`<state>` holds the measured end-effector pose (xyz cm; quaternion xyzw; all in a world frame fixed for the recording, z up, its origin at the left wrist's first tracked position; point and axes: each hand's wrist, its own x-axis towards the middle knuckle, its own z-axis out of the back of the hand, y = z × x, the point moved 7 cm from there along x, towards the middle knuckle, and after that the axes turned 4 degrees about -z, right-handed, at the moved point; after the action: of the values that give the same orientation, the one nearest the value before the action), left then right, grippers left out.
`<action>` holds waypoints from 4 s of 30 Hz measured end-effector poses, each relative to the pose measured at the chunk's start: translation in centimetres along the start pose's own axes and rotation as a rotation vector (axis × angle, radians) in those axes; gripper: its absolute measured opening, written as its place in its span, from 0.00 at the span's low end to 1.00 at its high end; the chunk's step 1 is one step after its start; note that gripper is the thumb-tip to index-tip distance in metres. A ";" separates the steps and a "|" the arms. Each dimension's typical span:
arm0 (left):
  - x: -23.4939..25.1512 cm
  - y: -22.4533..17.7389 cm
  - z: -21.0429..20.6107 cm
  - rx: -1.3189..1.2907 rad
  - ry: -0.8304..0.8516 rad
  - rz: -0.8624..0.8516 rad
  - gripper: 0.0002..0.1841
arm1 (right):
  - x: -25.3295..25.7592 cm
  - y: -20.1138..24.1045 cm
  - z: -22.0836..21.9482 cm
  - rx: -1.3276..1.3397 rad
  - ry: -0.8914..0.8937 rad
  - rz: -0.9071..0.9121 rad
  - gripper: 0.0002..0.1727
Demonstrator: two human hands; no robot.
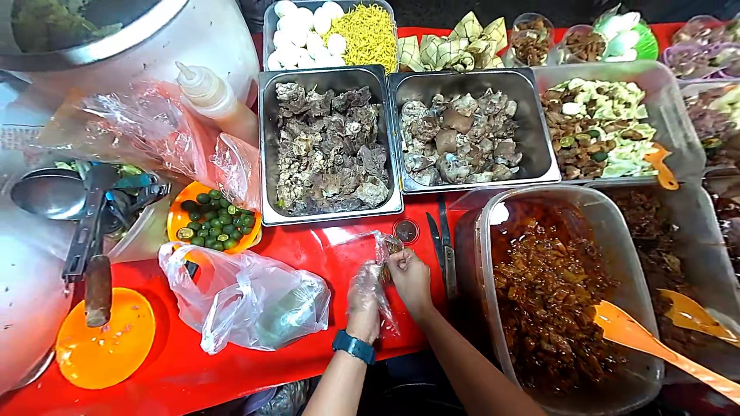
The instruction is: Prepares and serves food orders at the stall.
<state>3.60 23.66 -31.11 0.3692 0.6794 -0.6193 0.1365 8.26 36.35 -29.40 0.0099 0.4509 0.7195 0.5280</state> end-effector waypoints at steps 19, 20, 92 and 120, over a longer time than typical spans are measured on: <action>1.2 0.0 2.6 0.011 0.156 0.017 0.23 | -2.5 0.9 0.0 -0.258 0.101 0.334 0.12; 1.2 -0.1 2.6 0.043 0.184 0.001 0.24 | -2.7 1.5 0.2 -0.300 0.071 0.414 0.10; -14.6 -19.4 17.8 0.072 0.224 -0.386 0.45 | -15.4 14.5 -11.3 -0.737 0.828 0.550 0.19; -16.7 -32.2 11.6 0.337 0.627 -0.544 0.10 | -18.0 37.8 7.3 0.096 0.625 1.324 0.08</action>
<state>-9.62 8.41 1.22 0.3642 0.6498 -0.5929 -0.3059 -8.61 25.81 8.15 0.0975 0.5111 0.8366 -0.1716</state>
